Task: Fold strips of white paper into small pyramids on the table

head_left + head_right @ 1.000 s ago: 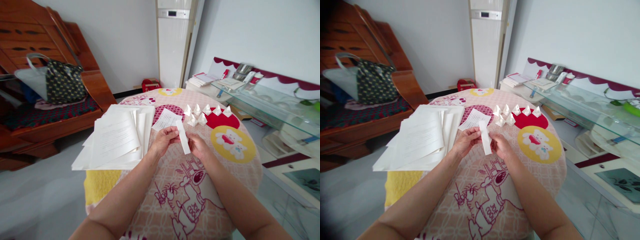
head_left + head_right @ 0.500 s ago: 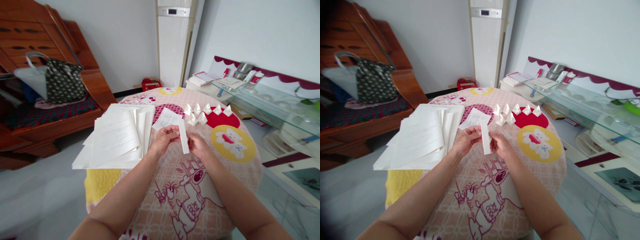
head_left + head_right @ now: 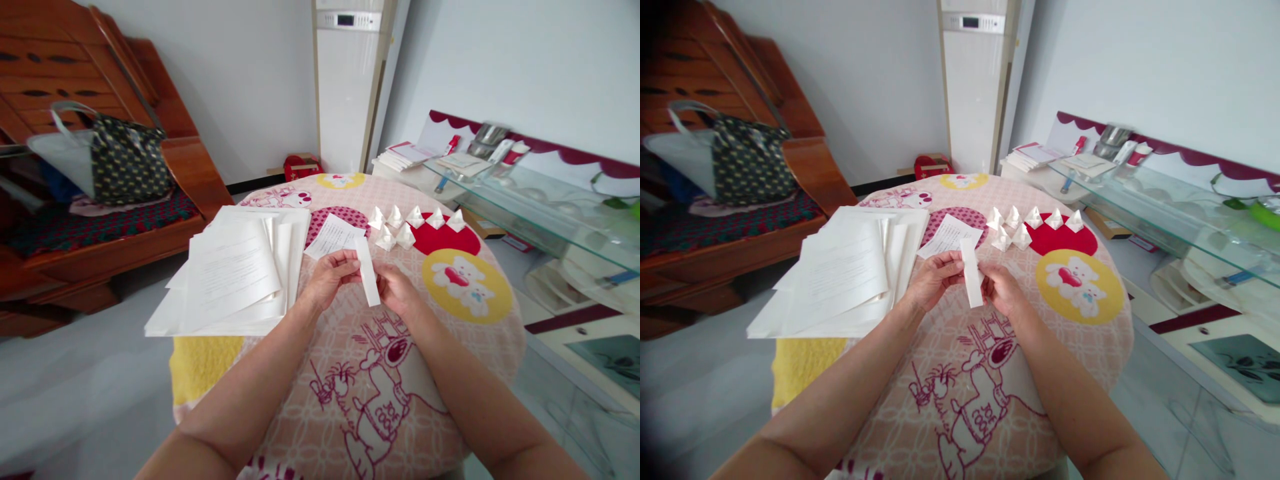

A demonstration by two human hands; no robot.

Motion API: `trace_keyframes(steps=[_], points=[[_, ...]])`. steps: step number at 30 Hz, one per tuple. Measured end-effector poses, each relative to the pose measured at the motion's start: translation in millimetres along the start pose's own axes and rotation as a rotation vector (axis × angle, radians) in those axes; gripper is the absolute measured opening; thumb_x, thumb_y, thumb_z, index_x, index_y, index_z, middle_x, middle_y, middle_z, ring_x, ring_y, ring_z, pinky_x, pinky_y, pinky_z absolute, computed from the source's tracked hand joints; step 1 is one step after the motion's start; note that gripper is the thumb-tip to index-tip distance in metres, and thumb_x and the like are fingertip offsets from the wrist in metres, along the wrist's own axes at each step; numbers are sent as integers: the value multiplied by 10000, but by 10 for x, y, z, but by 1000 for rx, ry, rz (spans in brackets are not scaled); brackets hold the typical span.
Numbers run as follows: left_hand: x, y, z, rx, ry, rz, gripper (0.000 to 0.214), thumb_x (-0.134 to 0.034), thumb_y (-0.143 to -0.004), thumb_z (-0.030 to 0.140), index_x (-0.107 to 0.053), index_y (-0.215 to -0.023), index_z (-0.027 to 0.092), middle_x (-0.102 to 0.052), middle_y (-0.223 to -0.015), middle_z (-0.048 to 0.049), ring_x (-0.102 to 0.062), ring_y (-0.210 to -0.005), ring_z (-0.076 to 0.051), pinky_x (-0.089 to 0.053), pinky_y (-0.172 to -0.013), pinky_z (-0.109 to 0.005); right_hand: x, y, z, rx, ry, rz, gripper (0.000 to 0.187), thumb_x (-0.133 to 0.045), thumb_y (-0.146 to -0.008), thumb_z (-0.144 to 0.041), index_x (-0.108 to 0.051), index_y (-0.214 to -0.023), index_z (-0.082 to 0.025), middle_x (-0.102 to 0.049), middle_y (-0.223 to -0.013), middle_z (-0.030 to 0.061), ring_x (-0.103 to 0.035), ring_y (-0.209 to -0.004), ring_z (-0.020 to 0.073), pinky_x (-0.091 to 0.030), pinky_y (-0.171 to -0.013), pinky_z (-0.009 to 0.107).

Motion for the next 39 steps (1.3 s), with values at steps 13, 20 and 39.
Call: trace_keyframes(steps=[13,20,39], points=[[-4,0,13,-41,24,26,359,-898,-668,331,-680,-890,152,-711,-781,1,-668,-674,-124,-569,-688,-263,-81,62,-74,42,27,-12,415,-762,-738,-578,-642,-599,-205,-567,-432,-5,-471,-327,123,-346,-295,236],[0,-3,23,-29,25,40,376,-934,-618,304,-694,-865,152,-708,-802,2,-656,-686,-113,-567,-685,-252,-76,52,-73,28,40,-15,409,-750,-735,-578,-627,-599,-212,-563,-431,-11,-460,-331,119,-346,-305,233],[38,-3,11,-101,-111,101,410,-843,-635,192,-592,-959,174,-715,-766,7,-683,-692,-146,-581,-691,-295,-57,67,-99,73,118,55,417,-739,-746,-596,-619,-611,-220,-575,-434,0,-465,-340,125,-335,-309,241]])
Point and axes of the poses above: each hand's wrist, its own y-axis away from the middle knuckle, its own x-axis out of the back of the hand, z = x × y, the point moved 2 cm from there along -y, towards the middle knuckle
